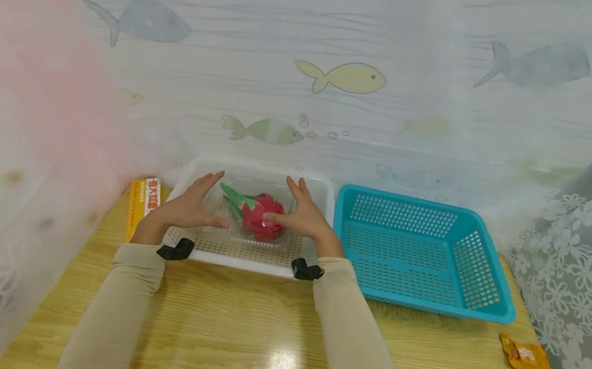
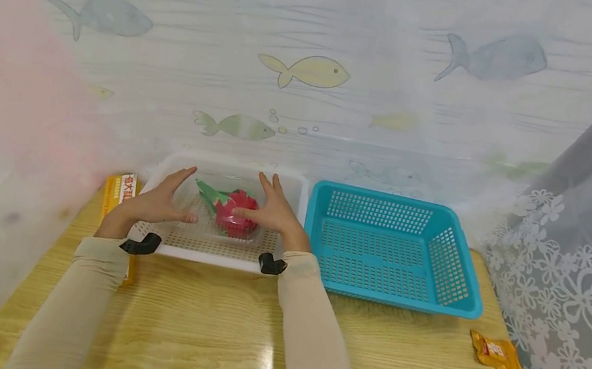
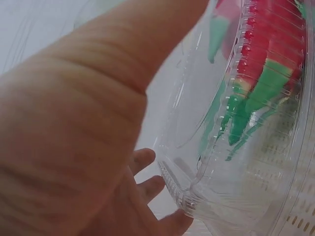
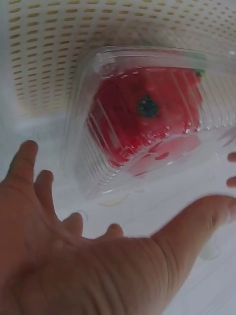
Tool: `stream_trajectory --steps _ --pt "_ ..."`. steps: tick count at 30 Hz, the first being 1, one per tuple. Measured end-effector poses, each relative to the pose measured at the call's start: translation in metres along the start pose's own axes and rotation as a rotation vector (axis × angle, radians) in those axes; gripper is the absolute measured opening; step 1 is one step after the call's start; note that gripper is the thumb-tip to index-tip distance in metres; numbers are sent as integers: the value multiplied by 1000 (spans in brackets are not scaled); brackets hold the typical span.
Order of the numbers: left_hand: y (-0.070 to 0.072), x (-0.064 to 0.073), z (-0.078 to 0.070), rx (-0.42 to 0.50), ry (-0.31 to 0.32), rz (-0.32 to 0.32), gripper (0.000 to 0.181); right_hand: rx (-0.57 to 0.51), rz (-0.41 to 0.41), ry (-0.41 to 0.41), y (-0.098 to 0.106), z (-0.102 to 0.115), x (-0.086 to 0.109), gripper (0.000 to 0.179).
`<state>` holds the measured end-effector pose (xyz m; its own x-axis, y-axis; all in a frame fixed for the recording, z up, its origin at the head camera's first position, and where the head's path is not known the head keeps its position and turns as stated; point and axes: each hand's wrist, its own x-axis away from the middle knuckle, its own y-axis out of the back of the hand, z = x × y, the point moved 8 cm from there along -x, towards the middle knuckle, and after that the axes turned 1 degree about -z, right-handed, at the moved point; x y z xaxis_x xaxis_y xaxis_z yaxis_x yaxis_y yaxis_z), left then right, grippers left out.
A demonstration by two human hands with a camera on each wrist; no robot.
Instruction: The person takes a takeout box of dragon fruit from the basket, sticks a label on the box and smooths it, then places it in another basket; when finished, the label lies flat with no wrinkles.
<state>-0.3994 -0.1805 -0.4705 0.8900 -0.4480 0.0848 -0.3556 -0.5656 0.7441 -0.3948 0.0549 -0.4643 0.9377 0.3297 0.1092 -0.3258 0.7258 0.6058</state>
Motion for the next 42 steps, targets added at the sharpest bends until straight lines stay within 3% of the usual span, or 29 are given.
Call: stream_trajectory --steps 17,35,42 --pt "-4 4 3 42 21 22 127 3 69 -6 -14 -10 -6 111" --pt "-10 -1 12 -43 79 37 130 10 112 -16 -22 -13 -9 123" --pt "-12 0 12 -47 75 41 129 33 128 -23 -25 -13 -7 126"
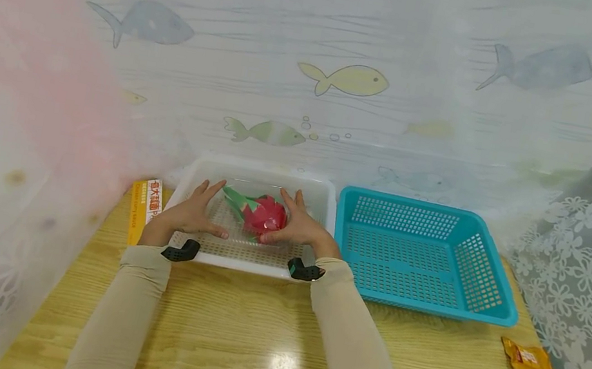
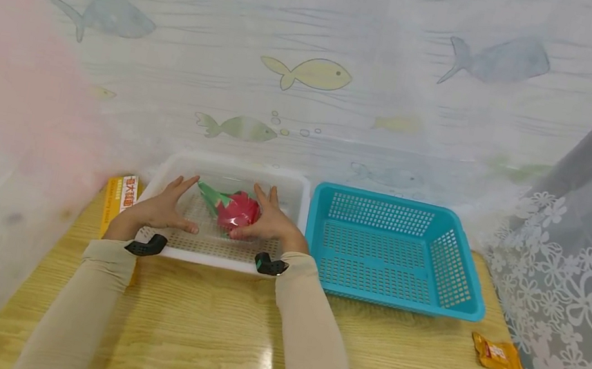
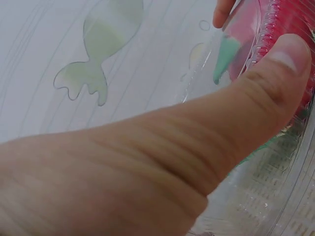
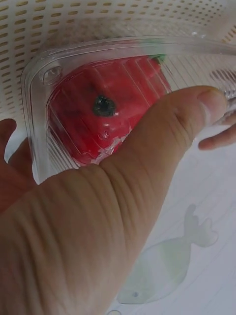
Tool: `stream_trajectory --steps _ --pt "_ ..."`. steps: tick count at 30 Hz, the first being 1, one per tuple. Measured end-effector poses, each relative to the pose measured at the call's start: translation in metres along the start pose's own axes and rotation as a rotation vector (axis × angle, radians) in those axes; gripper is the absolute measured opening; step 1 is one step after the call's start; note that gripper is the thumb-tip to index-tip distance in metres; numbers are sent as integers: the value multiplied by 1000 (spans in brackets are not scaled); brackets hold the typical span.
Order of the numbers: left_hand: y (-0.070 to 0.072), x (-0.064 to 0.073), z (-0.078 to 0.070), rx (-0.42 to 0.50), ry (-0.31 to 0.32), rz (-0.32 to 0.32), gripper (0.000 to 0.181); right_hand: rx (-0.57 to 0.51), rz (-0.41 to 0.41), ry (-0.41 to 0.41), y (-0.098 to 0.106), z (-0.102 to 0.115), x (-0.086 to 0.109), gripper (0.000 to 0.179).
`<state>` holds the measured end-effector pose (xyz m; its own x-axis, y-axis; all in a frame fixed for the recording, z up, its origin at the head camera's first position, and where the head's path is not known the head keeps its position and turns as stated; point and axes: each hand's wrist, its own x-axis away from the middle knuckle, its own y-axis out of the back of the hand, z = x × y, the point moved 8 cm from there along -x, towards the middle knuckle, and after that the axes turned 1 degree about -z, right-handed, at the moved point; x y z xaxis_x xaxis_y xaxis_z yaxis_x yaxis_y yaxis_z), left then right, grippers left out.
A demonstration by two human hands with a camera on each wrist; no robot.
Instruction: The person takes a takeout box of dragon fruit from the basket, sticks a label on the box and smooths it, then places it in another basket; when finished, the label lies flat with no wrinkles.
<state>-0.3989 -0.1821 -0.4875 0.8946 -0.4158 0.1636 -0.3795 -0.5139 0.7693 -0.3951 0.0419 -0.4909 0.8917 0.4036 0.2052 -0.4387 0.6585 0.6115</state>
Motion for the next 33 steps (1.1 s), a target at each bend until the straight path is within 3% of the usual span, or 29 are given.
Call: stream_trajectory --steps 33 --pt "-8 -1 8 1 35 4 131 63 58 -20 -8 -6 -3 136"
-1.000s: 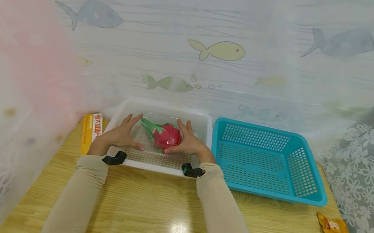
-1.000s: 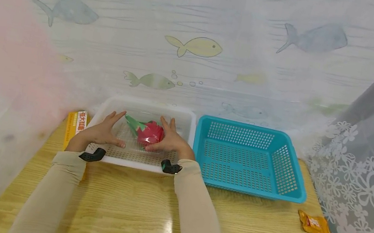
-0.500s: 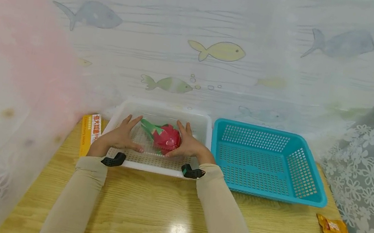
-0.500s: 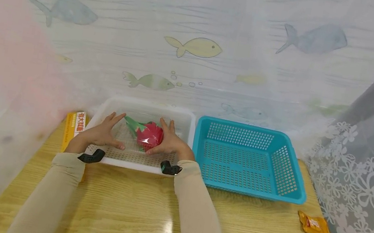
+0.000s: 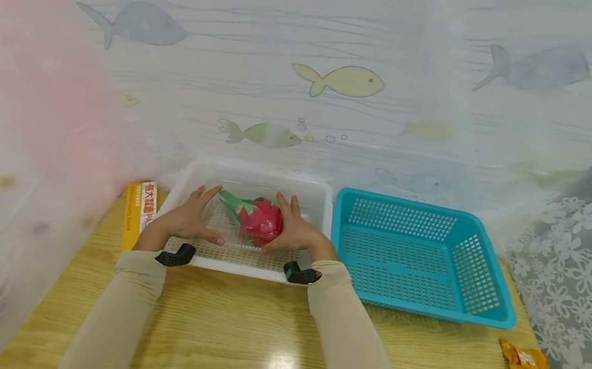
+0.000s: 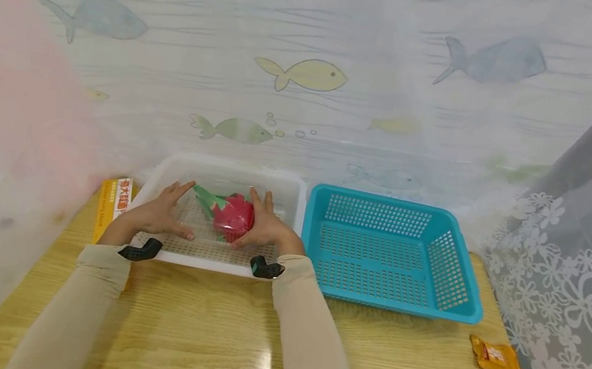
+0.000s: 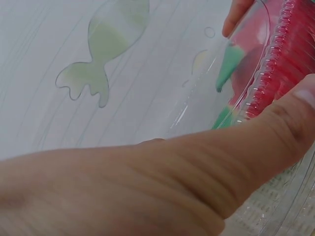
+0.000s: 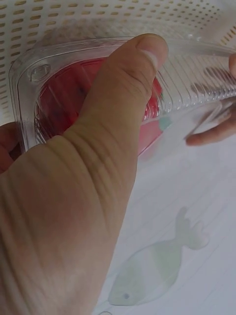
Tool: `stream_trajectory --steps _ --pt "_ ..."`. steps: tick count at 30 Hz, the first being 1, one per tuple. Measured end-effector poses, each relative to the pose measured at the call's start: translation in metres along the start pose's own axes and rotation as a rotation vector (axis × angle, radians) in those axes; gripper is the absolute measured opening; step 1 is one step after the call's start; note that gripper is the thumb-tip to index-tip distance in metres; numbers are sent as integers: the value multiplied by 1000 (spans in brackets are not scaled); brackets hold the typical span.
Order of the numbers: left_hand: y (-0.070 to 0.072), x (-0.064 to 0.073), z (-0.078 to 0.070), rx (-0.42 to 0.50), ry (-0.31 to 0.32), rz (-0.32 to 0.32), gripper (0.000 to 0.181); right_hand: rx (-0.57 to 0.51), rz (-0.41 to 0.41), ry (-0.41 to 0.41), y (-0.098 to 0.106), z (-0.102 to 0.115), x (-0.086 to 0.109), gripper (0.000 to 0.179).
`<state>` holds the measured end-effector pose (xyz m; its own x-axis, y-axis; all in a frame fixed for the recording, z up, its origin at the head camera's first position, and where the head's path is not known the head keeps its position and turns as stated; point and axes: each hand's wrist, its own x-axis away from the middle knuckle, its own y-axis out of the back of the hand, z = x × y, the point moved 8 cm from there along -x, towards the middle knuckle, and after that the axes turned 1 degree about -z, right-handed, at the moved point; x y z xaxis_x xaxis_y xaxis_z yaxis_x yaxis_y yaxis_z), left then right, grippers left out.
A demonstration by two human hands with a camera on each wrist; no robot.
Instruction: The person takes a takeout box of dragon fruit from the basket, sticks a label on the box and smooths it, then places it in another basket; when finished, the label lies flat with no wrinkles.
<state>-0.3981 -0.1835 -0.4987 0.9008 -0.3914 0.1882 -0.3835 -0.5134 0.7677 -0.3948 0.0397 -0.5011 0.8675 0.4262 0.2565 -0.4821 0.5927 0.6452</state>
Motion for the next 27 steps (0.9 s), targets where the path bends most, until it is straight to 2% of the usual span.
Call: stream_trajectory --steps 7,18,27 --pt "-1 2 5 -24 1 -1 129 -7 15 8 -3 4 -1 136" --pt "-2 2 -3 -10 -20 -27 126 -18 -24 6 0 0 2 135" --pt "-1 0 -1 0 -40 -35 128 -52 -39 7 3 2 5 135"
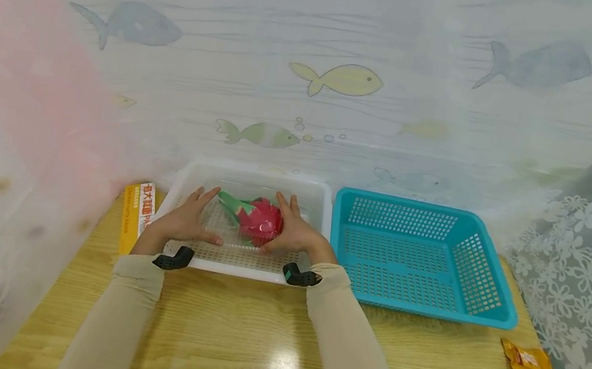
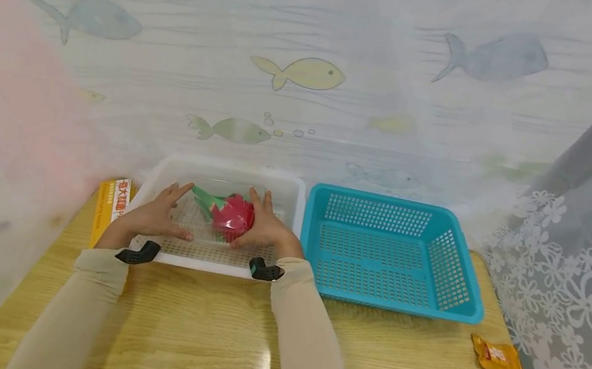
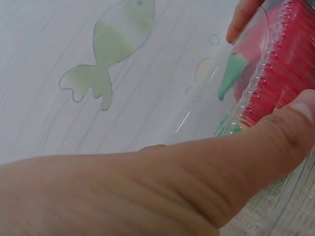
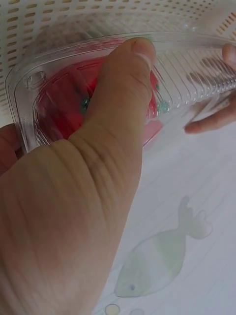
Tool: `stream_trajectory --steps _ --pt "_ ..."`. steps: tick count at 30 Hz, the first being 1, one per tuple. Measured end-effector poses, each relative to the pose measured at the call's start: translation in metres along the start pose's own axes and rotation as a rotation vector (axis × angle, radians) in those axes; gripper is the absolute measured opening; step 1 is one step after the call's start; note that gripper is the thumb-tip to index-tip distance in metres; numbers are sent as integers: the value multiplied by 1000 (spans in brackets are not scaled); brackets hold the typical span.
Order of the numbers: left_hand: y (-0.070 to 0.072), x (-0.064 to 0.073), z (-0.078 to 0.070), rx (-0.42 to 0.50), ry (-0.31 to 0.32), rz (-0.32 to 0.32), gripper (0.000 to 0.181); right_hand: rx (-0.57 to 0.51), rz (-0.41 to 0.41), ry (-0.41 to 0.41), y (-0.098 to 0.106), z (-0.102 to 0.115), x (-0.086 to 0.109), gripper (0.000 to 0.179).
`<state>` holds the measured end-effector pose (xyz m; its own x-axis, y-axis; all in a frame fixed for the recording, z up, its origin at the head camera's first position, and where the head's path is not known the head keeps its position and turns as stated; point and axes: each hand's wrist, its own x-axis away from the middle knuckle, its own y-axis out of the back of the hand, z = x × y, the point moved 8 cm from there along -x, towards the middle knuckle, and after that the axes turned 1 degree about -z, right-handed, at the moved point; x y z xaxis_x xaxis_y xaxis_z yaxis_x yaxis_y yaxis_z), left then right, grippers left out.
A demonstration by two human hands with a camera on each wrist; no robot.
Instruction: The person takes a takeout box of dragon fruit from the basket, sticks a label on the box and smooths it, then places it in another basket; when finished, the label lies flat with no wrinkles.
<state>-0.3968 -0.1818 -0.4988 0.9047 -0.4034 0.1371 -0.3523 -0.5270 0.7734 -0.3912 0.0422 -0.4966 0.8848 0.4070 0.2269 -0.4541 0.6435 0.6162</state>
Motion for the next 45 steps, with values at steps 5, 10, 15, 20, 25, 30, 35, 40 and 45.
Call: stream_trajectory --steps 5,10,15,20,25,30,35,40,45 --pt "1 1 -2 32 -15 9 128 -3 -2 -1 1 -1 -1 135" --pt "1 1 -4 60 -18 5 125 -4 -15 3 3 -1 -1 134" --pt "1 5 -3 61 -6 1 124 -8 -11 -6 1 -1 0 133" --pt "1 6 -3 62 -1 -9 123 -1 -18 -6 0 -1 -1 133" --pt "2 6 -2 56 2 -16 124 2 -15 1 0 1 -2 132" --pt "3 6 -1 46 1 -18 124 6 -18 -6 2 2 -1 132" --pt "4 5 -1 30 1 -9 124 7 -13 -10 2 4 2 131" --pt "8 4 -6 27 3 -9 122 -7 -24 -16 5 5 2 130" --pt "10 5 -10 21 9 -10 122 -21 -24 -6 7 7 3 131"
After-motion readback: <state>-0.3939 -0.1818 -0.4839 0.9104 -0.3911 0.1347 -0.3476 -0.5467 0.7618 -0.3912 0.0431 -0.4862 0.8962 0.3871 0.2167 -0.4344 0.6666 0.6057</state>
